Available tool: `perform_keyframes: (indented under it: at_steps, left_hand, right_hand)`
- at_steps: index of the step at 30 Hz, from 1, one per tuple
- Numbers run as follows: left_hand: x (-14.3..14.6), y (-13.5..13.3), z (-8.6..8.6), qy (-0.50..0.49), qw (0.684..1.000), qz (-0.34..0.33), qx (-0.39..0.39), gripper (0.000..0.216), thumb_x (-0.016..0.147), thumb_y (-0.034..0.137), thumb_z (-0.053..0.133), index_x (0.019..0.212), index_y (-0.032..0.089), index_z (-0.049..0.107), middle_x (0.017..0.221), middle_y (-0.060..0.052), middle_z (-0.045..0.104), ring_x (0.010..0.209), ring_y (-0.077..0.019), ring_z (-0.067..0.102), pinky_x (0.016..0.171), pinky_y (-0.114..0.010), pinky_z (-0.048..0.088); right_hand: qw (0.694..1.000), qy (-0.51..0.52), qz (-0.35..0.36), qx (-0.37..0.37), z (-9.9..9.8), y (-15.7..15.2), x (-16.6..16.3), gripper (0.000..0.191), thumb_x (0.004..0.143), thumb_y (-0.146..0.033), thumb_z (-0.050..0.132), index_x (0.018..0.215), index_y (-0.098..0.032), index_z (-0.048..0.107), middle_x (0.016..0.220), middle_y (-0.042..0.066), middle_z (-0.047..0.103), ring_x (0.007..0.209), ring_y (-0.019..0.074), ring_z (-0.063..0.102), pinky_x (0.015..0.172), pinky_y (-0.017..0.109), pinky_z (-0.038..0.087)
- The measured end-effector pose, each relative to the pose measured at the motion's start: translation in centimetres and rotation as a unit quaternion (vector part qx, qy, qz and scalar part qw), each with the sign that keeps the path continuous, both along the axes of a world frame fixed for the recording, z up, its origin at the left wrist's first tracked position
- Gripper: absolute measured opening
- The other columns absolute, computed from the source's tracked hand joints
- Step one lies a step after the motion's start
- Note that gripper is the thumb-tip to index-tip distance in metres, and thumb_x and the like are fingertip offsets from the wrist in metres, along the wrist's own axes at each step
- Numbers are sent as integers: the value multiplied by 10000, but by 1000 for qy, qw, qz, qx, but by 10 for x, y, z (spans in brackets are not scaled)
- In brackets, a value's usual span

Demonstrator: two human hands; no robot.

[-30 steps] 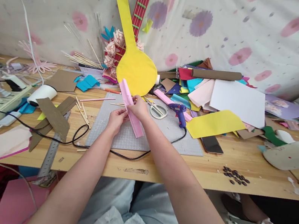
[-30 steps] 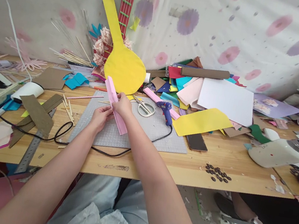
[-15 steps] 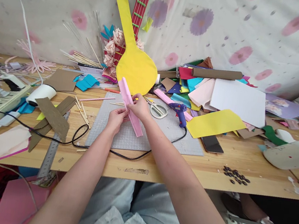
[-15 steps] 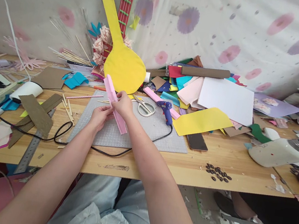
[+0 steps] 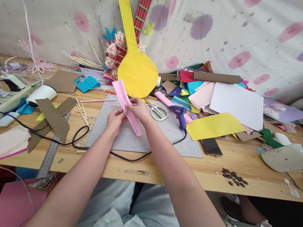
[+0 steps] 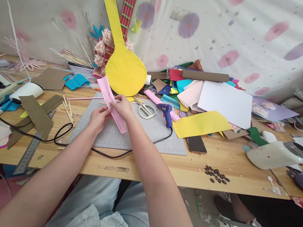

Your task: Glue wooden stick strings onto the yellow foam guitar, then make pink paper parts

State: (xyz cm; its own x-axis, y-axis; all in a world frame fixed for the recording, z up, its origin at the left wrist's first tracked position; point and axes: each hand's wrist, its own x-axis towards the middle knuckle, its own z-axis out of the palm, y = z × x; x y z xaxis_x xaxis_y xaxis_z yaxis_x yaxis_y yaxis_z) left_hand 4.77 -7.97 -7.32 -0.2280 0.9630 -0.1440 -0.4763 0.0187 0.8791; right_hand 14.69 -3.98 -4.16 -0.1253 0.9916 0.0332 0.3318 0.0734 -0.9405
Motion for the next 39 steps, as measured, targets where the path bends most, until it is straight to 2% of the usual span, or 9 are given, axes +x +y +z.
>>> perform_keyframes:
  at_steps: [11, 15, 17, 19, 22, 25, 29, 36, 39]
  left_hand:
    - [-2, -3, 0, 3, 998, -55, 10, 151, 558, 190, 699, 668, 123, 620, 600, -7, 606, 553, -97, 564, 635, -273, 482]
    - [-3, -2, 1, 1, 998, -67, 8, 110, 583, 171, 676, 670, 126, 627, 606, -11, 610, 555, -93, 559, 639, -270, 483]
    - [-4, -2, 0, 1, 998, -63, 6, 96, 586, 165, 673, 661, 127, 626, 605, -11, 608, 561, -95, 560, 651, -275, 482]
    - [-4, -1, -1, 0, 998, -61, 8, 99, 580, 165, 678, 656, 127, 626, 610, -11, 611, 568, -97, 563, 662, -279, 482]
    - [-3, -1, -3, -2, 998, -62, 18, 123, 567, 184, 692, 656, 127, 629, 620, -13, 618, 578, -103, 570, 678, -289, 482]
    - [-4, -1, -5, -3, 998, -66, 23, 145, 567, 194, 692, 682, 125, 637, 638, -18, 632, 587, -107, 579, 673, -287, 485]
    - [-4, 0, -4, -8, 997, -73, 15, 117, 588, 166, 670, 691, 120, 640, 640, -18, 640, 584, -100, 583, 644, -259, 492]
    - [-4, -1, -2, -28, 998, -60, 2, 45, 657, 99, 602, 690, 112, 630, 645, -24, 635, 597, -95, 590, 685, -272, 498]
    - [-6, 0, -2, -51, 998, -29, 0, 63, 684, 76, 572, 688, 120, 617, 666, -13, 632, 621, -90, 593, 707, -288, 498]
  right_hand:
    - [996, 79, -35, -34, -5, -8, 5, 307, 597, -174, 606, 859, -196, 448, 722, -35, 562, 636, 106, 555, 588, 245, 451]
    - [997, 53, -39, -35, -6, -7, 5, 350, 613, -193, 598, 919, -199, 428, 752, -30, 563, 664, 115, 556, 636, 274, 457]
    - [998, 4, -54, 29, -4, -10, 4, 406, 628, -222, 593, 991, -204, 413, 806, -18, 562, 721, 125, 550, 692, 297, 449]
    - [985, -62, -68, 143, 0, -14, 3, 434, 642, -248, 595, 1038, -213, 421, 914, 10, 540, 836, 141, 525, 760, 309, 427]
    - [951, -168, -57, 255, 7, -17, 2, 304, 666, -301, 602, 946, -208, 528, 1013, 48, 475, 977, 179, 452, 824, 323, 389]
    - [943, -236, -37, 230, 10, -14, 1, 181, 681, -335, 601, 783, -186, 600, 986, 61, 466, 986, 202, 432, 843, 340, 372]
    - [955, -231, -29, 184, 6, -5, -2, 112, 686, -287, 593, 714, -185, 629, 939, 46, 495, 968, 185, 449, 860, 311, 361]
    - [965, -203, -42, 163, 3, 0, 0, 178, 727, -325, 530, 763, -175, 620, 882, 32, 560, 859, 138, 509, 789, 252, 391]
    - [951, -248, -109, 152, 3, 2, 26, 229, 774, -321, 445, 863, -167, 589, 889, 45, 585, 830, 157, 521, 722, 267, 408]
